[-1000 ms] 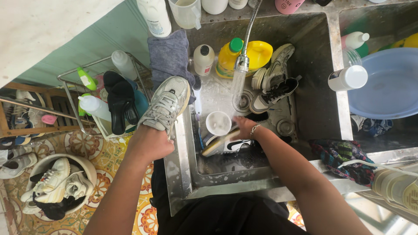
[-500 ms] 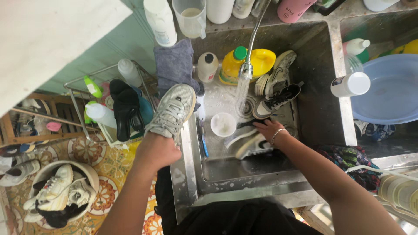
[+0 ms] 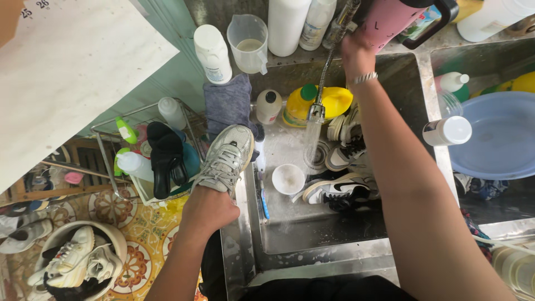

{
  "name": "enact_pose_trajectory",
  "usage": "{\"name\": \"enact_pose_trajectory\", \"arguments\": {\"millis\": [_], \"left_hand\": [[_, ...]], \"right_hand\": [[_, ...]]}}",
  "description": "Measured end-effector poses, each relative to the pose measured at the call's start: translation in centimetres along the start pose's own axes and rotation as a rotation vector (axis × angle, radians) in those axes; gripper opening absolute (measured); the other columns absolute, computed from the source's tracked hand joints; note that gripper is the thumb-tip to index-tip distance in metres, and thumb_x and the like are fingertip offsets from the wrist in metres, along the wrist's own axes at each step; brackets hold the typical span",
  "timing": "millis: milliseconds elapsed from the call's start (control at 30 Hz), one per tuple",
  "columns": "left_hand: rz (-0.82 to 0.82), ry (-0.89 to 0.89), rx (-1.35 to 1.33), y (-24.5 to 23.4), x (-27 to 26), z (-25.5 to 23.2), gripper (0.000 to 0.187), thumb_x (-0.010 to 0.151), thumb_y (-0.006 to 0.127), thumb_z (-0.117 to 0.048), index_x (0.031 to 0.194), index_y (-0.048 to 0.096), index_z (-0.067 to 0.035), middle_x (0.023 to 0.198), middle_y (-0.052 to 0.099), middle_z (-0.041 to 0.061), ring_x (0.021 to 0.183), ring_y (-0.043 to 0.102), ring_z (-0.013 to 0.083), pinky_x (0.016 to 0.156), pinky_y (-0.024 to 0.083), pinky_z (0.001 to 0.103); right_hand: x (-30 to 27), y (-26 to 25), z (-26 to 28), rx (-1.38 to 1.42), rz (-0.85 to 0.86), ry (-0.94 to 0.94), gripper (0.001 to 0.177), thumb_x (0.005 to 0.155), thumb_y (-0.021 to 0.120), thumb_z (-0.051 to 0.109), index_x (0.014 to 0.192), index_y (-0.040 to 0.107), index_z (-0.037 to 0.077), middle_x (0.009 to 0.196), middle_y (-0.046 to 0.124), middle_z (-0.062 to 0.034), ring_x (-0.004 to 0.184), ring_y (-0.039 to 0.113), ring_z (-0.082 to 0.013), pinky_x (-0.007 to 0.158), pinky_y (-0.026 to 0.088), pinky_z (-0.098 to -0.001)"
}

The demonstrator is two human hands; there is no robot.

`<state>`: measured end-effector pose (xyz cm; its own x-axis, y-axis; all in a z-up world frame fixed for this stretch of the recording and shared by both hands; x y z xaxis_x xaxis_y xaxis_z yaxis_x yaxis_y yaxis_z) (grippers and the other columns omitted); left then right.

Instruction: The person scrubs a white sneaker with a brush and cleaning solution, rinses it under running water, and continues scrubbing the upper and sole. The person uses a toothbrush to clean the interior lining and laces.

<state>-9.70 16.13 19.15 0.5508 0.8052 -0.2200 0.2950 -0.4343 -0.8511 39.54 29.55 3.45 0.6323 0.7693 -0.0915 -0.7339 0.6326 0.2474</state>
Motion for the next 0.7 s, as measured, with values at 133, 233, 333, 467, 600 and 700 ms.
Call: {"name": "enact_pose_trajectory", "arguments": {"millis": [133, 233, 333, 467, 600, 700], "left_hand": [[-0.03, -0.01, 0.01, 0.0, -0.1, 0.1, 0.046, 0.065, 0.065, -0.012, 0.111, 0.068, -0.002, 0.103, 0.07, 0.026, 0.093, 0.065, 0.0461, 0.087, 0.052, 0.051], [0.094, -0.087, 0.045, 1.0, -0.1, 0.8, 0.041, 0.069, 0.065, -0.014, 0.108, 0.069, -0.004, 0.1, 0.071, 0.024, 0.093, 0.065, 0.0446, 0.088, 0.053, 0.05], [0.011, 0.023, 0.019, 0.2, 0.3, -0.1, 0.046, 0.065, 0.065, -0.013, 0.11, 0.068, -0.002, 0.1, 0.071, 0.025, 0.091, 0.065, 0.0458, 0.086, 0.052, 0.051], [0.044, -0.025, 0.016, 0.4, 0.0, 0.2, 0.046, 0.066, 0.066, -0.014, 0.111, 0.068, -0.003, 0.102, 0.07, 0.026, 0.092, 0.065, 0.0463, 0.086, 0.052, 0.051], [0.034, -0.065, -0.012, -0.2, 0.1, 0.1, 0.049, 0.067, 0.066, -0.012, 0.115, 0.068, -0.004, 0.107, 0.069, 0.026, 0.094, 0.064, 0.0471, 0.085, 0.051, 0.052], [-0.005, 0.013, -0.014, -0.9, 0.2, -0.6, 0.05, 0.068, 0.065, -0.012, 0.118, 0.067, -0.005, 0.11, 0.07, 0.024, 0.099, 0.064, 0.0452, 0.091, 0.052, 0.05]], "right_hand": [[2.1, 0.6, -0.6, -0.007, -0.17, 0.063, 0.051, 0.108, 0.063, 0.033, 0.136, 0.06, -0.009, 0.108, 0.046, -0.0138, 0.1, 0.04, -0.0254, 0.088, 0.035, -0.0395], [0.6, 0.5, 0.6, -0.23, -0.045, -0.014, 0.051, 0.115, 0.056, 0.038, 0.129, 0.065, -0.011, 0.096, 0.047, -0.01, 0.088, 0.038, -0.021, 0.08, 0.032, -0.0358], [-2.9, -0.3, 3.6, -0.264, -0.011, -0.164, 0.038, 0.113, 0.055, 0.032, 0.121, 0.06, -0.005, 0.091, 0.048, -0.0064, 0.081, 0.04, -0.016, 0.073, 0.035, -0.0325], [-18.0, -4.3, 1.1, -0.389, -0.166, -0.292, 0.023, 0.112, 0.053, 0.025, 0.11, 0.055, 0.003, 0.085, 0.05, -0.0016, 0.073, 0.043, -0.0092, 0.064, 0.037, -0.0282], [-30.4, -5.7, -6.1, -1.027, 0.269, -0.131, 0.017, 0.101, 0.061, 0.019, 0.111, 0.068, 0.007, 0.102, 0.071, -0.0158, 0.091, 0.072, -0.0301, 0.078, 0.058, -0.0386], [-34.2, -5.3, -12.5, -1.335, 0.905, 0.159, 0.056, 0.084, 0.068, 0.041, 0.128, 0.064, 0.006, 0.12, 0.067, -0.0193, 0.11, 0.066, -0.0347, 0.092, 0.053, -0.046]]}}
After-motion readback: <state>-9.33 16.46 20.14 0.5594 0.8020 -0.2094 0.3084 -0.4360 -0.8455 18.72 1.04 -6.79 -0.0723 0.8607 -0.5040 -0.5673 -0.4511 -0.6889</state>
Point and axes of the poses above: each hand's wrist, its own x-axis towards the middle knuckle, its own y-axis out of the palm, z = x × y, the point moved 7 cm from there along x, towards the middle knuckle
